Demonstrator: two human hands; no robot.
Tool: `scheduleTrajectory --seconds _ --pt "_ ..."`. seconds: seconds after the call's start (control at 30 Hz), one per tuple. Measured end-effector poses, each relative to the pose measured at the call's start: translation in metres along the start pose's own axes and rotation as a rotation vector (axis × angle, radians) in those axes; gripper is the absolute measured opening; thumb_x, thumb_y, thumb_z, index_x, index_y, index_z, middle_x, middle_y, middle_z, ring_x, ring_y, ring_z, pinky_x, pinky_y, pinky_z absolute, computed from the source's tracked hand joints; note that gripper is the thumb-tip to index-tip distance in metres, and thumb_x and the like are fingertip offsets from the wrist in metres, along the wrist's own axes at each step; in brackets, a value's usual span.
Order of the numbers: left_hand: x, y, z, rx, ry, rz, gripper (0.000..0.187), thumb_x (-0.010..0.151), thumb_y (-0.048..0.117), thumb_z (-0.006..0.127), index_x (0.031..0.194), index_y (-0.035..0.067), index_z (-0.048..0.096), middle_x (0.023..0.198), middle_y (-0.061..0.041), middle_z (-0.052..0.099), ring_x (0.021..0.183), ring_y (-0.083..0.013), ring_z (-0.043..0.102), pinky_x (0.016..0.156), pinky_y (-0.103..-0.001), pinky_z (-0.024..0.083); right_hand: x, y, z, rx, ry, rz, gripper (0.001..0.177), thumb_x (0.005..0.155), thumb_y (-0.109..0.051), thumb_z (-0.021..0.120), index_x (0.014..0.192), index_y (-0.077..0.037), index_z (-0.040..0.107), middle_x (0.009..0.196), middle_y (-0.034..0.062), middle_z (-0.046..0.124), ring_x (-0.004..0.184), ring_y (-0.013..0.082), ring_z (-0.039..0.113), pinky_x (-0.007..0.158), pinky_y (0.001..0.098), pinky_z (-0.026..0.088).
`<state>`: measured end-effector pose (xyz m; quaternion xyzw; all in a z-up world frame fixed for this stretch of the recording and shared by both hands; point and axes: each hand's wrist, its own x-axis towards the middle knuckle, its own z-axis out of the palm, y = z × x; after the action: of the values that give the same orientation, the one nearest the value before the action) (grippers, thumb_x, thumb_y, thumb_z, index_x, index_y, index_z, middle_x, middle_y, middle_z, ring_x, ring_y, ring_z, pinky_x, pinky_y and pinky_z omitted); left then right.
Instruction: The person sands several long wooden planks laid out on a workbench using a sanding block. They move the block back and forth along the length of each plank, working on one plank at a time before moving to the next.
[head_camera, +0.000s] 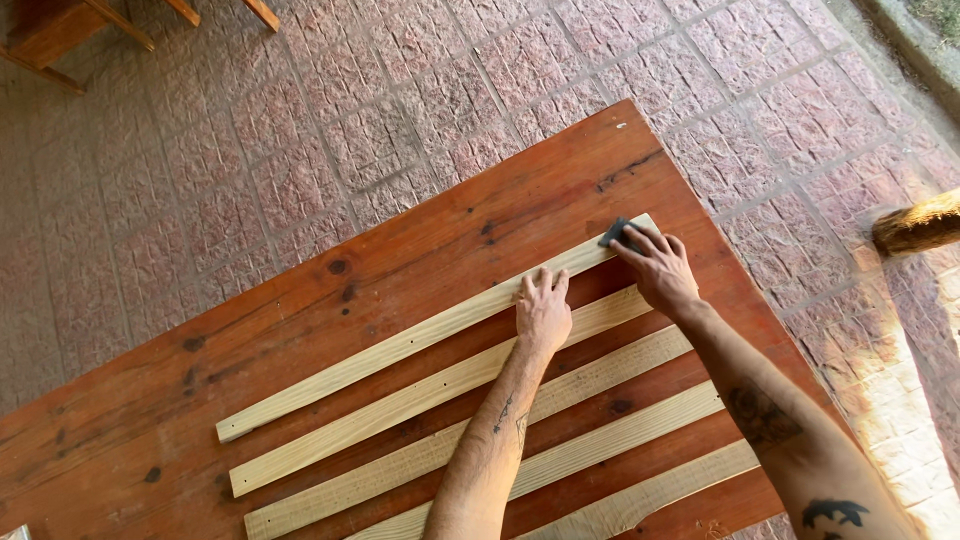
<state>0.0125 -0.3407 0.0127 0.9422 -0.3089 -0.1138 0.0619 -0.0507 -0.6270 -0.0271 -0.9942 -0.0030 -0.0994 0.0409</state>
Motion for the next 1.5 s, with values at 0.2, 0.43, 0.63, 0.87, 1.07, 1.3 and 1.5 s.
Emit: scheduleTrajectory --seconds 0.2,0.43,0.63,0.87,1.07,1.3,1.5 --pt "0.003 0.005 -0.011 -0.044 -0.045 -0.01 0.066 0.102 0.021 0.068 0.168 0.017 0.065 0.166 -0.023 0.057 0.139 -0.045 0.057 0.098 -0.064 0.067 0.02 -0.035 0.02 0.058 0.023 -0.024 0.066 0.108 -0.027 0.066 0.17 -0.05 0.063 0.18 -0.0023 0.058 0.171 0.0227 0.05 0.134 0.0536 0.042" --pt "-0.006 0.005 -0.028 -0.024 -0.065 0.012 0.067 0.104 0.02 0.068 0.171 0.016 0.063 0.168 -0.023 0.055 0.142 -0.0458 0.055 0.104 -0.065 0.065 -0.01 -0.019 -0.022 0.023 -0.002 -0.119 0.062 0.107 -0.023 0.065 0.163 -0.049 0.068 0.179 -0.0071 0.061 0.171 0.018 0.052 0.135 0.0497 0.043" --pt "-0.006 0.008 -0.029 0.002 -0.086 0.016 0.071 0.103 0.019 0.069 0.174 0.015 0.061 0.172 -0.023 0.054 0.146 -0.0474 0.053 0.112 -0.069 0.06 0.004 0.026 0.007 0.038 0.013 0.086 0.063 0.114 -0.027 0.06 0.173 -0.049 0.062 0.182 -0.0032 0.057 0.174 0.0246 0.048 0.136 0.0555 0.04" --pt "-0.005 0.008 -0.033 -0.02 -0.108 0.006 0.072 0.104 0.017 0.068 0.176 0.014 0.059 0.173 -0.025 0.052 0.149 -0.0491 0.051 0.114 -0.07 0.059 0.017 -0.019 0.0 0.086 0.04 0.025 0.063 0.11 -0.024 0.063 0.167 -0.05 0.066 0.18 -0.0048 0.06 0.171 0.0229 0.052 0.134 0.0528 0.04" --pt "-0.006 0.006 -0.024 -0.034 -0.098 0.002 0.074 0.102 0.017 0.069 0.175 0.015 0.06 0.173 -0.024 0.052 0.15 -0.0492 0.05 0.115 -0.07 0.058 -0.011 0.018 -0.022 0.095 -0.041 -0.052 0.068 0.107 -0.021 0.061 0.168 -0.05 0.065 0.183 -0.0056 0.058 0.174 0.0208 0.049 0.137 0.0521 0.04" --pt "-0.003 0.005 -0.02 -0.016 -0.117 0.01 0.076 0.102 0.016 0.07 0.177 0.014 0.057 0.175 -0.024 0.05 0.151 -0.0499 0.049 0.116 -0.069 0.058 0.014 0.045 0.02 0.052 0.05 0.107 0.055 0.118 -0.03 0.059 0.169 -0.05 0.067 0.18 -0.0036 0.061 0.172 0.024 0.052 0.134 0.0537 0.041" --pt "-0.007 0.007 -0.029 -0.039 -0.142 0.005 0.077 0.103 0.016 0.069 0.178 0.014 0.055 0.176 -0.025 0.048 0.152 -0.0506 0.048 0.117 -0.07 0.057 0.013 -0.009 0.015 0.068 0.034 0.01 0.059 0.117 -0.028 0.055 0.169 -0.056 0.062 0.182 -0.009 0.058 0.174 0.0189 0.049 0.135 0.0511 0.038"
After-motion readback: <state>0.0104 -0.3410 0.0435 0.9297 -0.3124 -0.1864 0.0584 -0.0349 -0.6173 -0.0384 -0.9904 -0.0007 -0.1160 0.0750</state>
